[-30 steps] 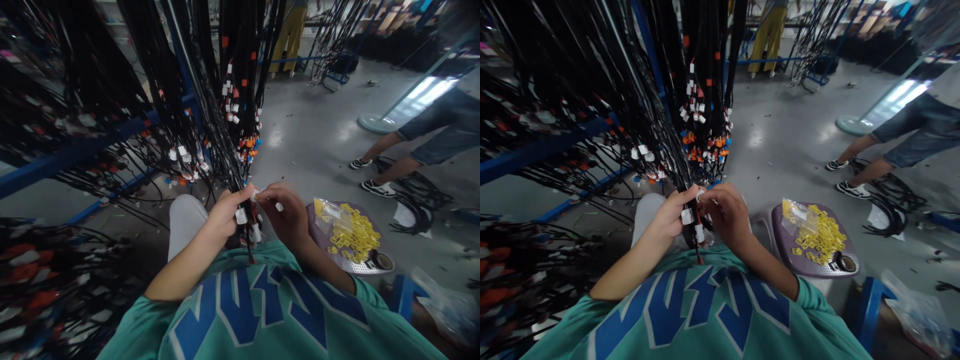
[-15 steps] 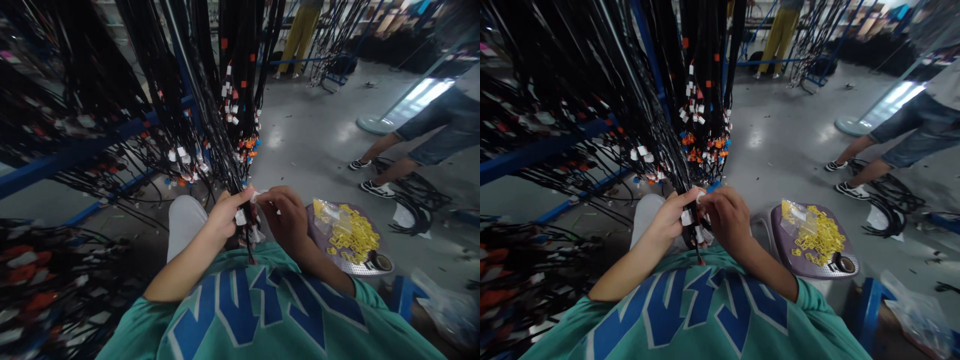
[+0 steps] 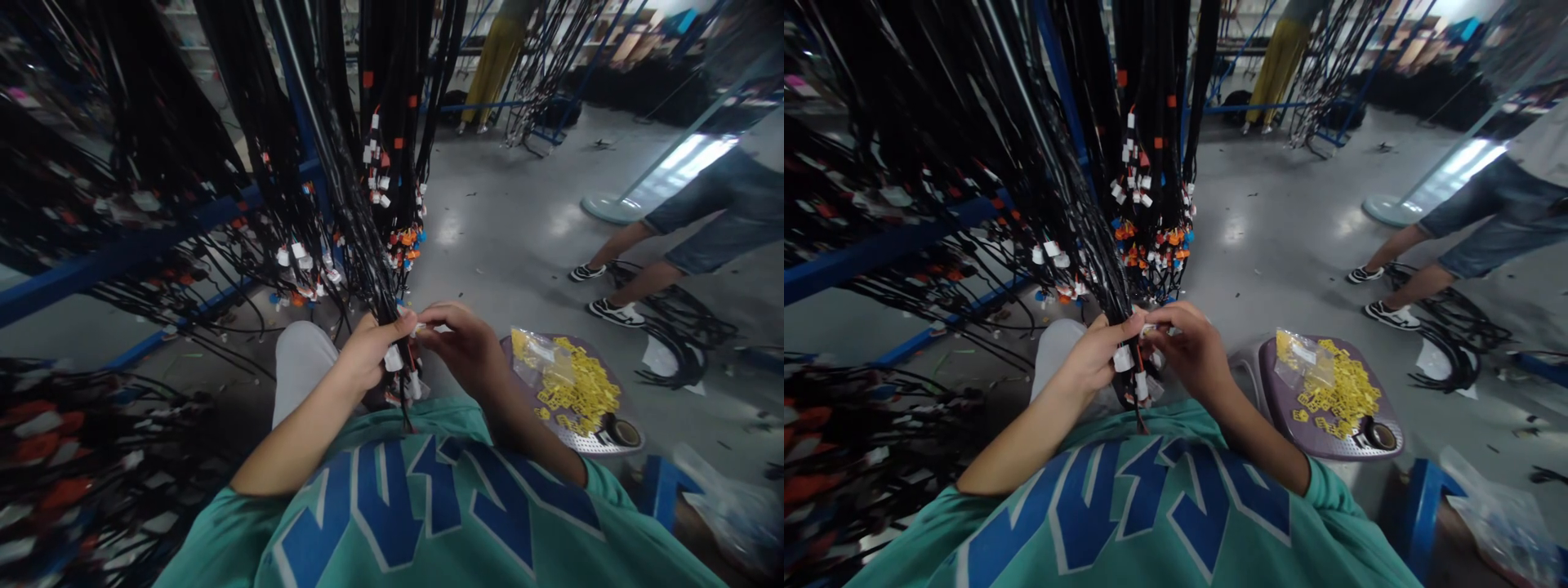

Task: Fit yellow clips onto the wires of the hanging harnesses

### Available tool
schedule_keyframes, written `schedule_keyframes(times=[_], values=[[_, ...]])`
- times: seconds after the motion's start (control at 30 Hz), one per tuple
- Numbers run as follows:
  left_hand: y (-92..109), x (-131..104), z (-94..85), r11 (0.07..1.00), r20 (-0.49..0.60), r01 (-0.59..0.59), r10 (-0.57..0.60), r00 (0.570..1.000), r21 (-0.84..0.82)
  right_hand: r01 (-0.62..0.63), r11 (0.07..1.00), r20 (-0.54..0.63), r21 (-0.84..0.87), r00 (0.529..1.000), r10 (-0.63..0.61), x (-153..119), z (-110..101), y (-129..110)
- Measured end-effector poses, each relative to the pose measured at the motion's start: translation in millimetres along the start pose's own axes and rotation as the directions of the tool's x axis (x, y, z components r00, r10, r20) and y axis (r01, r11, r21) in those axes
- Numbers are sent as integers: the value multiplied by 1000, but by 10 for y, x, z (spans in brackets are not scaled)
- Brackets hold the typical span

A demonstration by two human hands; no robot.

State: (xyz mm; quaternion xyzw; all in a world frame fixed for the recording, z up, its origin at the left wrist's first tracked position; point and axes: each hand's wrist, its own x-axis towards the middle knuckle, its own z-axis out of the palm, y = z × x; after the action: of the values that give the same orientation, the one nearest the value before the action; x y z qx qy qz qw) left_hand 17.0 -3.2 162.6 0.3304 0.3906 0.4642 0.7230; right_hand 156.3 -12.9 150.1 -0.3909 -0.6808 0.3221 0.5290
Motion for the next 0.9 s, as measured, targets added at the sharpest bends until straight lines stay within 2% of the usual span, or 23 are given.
schedule_keyframes(times=[0.17, 0.27, 0.33, 0.4, 0.47, 0.53, 0.6, 0.67, 0.73, 0.83, 0.9], values=[[6, 21, -20, 994, 32, -49, 46, 998, 102, 37, 998, -22, 48, 999, -36, 44, 13, 115], [-1, 55, -31, 993, 0, -44, 45, 999, 107, 60, 998, 2, 24, 998, -60, 88, 23, 185], [-9, 89, -36, 998, -36, -4, 7, 999, 67, 95, 995, 2, -30, 995, -95, 108, 26, 192], [-16, 131, -34, 1000, -72, 20, -19, 997, 12, 161, 974, -45, -161, 984, -170, 102, 34, 152], [-20, 174, -22, 999, -109, 8, -11, 994, -34, 256, 912, -46, -321, 958, -285, 62, 55, 85], [-17, 208, 0, 998, -148, -9, 0, 989, -61, 333, 816, 48, -473, 934, -354, 0, 95, 29], [-8, 227, 25, 997, -179, -21, 8, 984, -71, 349, 723, 154, -596, 934, -323, -61, 142, 14], [6, 228, 39, 997, -195, -22, 7, 981, -75, 311, 679, 172, -665, 949, -266, -99, 176, 38], [23, 213, 29, 997, -180, -22, 9, 984, -73, 292, 723, 136, -626, 954, -268, -105, 182, 77], [47, 178, -34, 998, -90, -11, 6, 996, -62, 298, 848, 96, -438, 954, -286, -74, 146, 112], [55, 158, -92, 999, -34, -10, 8, 999, -52, 262, 906, 91, -333, 965, -246, -50, 123, 116]])
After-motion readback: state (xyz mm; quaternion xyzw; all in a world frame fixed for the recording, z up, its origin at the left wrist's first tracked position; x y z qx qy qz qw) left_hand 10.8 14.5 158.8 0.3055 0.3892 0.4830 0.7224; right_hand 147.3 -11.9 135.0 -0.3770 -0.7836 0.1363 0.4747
